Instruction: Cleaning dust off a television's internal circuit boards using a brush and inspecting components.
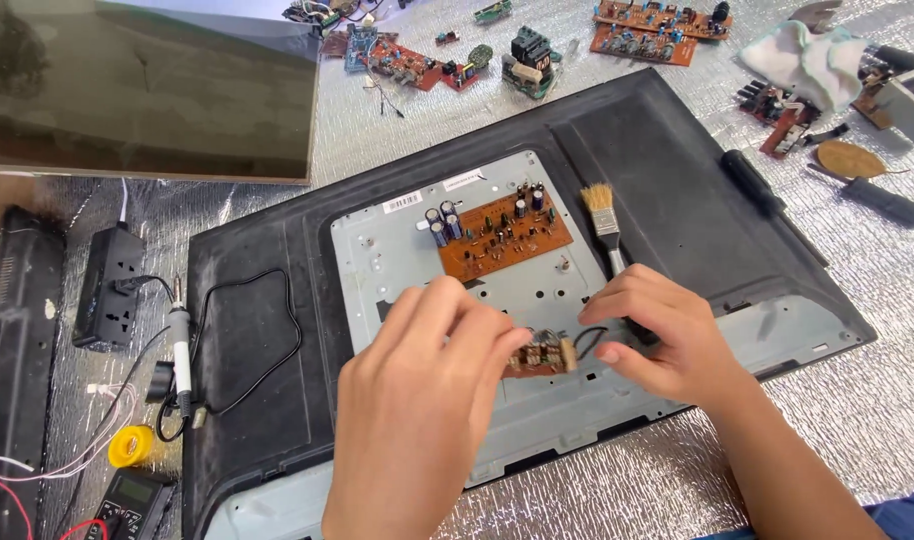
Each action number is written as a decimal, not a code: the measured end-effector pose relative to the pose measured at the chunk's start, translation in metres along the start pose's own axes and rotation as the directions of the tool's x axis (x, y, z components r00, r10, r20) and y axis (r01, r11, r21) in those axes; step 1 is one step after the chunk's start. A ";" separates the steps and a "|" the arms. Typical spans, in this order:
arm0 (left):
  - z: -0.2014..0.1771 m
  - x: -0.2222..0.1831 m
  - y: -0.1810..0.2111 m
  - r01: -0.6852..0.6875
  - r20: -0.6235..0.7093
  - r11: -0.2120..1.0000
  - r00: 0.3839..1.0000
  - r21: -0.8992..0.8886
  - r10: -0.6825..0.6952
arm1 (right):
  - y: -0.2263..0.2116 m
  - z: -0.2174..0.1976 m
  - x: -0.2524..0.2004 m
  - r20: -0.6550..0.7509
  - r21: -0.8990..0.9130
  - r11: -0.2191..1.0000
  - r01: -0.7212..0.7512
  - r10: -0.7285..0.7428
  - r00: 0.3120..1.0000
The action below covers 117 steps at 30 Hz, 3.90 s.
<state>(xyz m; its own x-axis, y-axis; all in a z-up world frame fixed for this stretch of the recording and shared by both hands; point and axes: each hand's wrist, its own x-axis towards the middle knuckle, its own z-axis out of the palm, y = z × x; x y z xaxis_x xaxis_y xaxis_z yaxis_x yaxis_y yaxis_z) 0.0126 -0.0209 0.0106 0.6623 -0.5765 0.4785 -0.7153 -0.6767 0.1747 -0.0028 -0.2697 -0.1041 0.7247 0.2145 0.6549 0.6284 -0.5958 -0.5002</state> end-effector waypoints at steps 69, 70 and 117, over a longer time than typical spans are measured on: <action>0.089 0.012 -0.040 -0.009 0.543 0.990 0.837 0.139 -0.069 | 0.005 0.015 0.000 0.159 -0.347 0.937 -0.023 0.083 0.984; 0.088 0.012 -0.039 -0.010 0.542 0.991 0.838 0.137 -0.066 | 0.004 0.015 0.001 0.163 -0.346 0.938 -0.024 0.086 0.983; 0.101 0.018 -0.036 0.058 0.567 0.988 0.813 0.144 -0.130 | 0.008 0.016 -0.003 0.194 -0.322 0.945 -0.064 0.132 0.972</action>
<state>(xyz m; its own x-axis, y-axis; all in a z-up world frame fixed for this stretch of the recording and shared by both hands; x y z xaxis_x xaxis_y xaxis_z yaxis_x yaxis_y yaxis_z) 0.0729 -0.0530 -0.0736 0.7584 -0.6403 -0.1219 -0.6361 -0.7678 0.0761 0.0043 -0.2624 -0.1196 0.8422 0.2797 0.4608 0.4560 -0.8256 -0.3323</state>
